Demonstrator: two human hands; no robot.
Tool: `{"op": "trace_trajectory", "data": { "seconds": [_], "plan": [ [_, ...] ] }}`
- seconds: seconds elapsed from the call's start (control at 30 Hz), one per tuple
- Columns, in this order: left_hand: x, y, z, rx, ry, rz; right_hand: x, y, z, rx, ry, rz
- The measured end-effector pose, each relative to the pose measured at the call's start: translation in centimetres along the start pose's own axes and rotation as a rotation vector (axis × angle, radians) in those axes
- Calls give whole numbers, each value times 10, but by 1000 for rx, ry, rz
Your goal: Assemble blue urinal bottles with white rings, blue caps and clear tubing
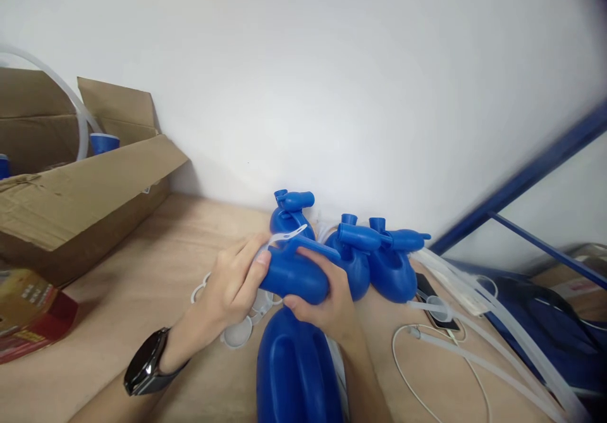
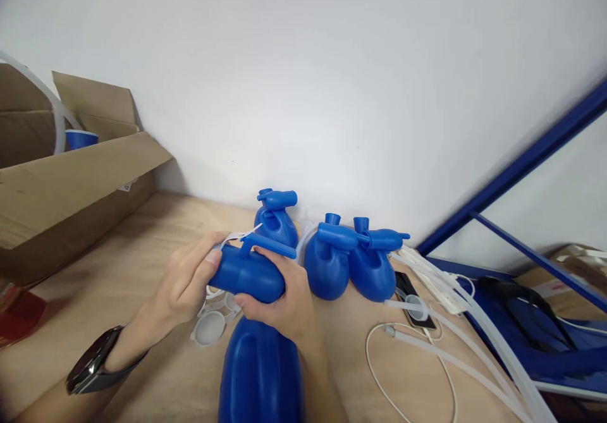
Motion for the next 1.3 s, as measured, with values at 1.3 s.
{"op": "trace_trajectory", "data": {
  "seconds": [1.3],
  "plan": [
    [5,-7,17,-248,-309,-298,0,15,-9,-18,77,45]
  ]
}}
Point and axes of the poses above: each hand's wrist, its own x-axis towards the middle knuckle, its own y-axis out of the palm, z = x × y, the point moved 8 cm from there along x, towards the middle knuckle, and after that the axes turned 11 degrees about -z, right-handed, at the moved point
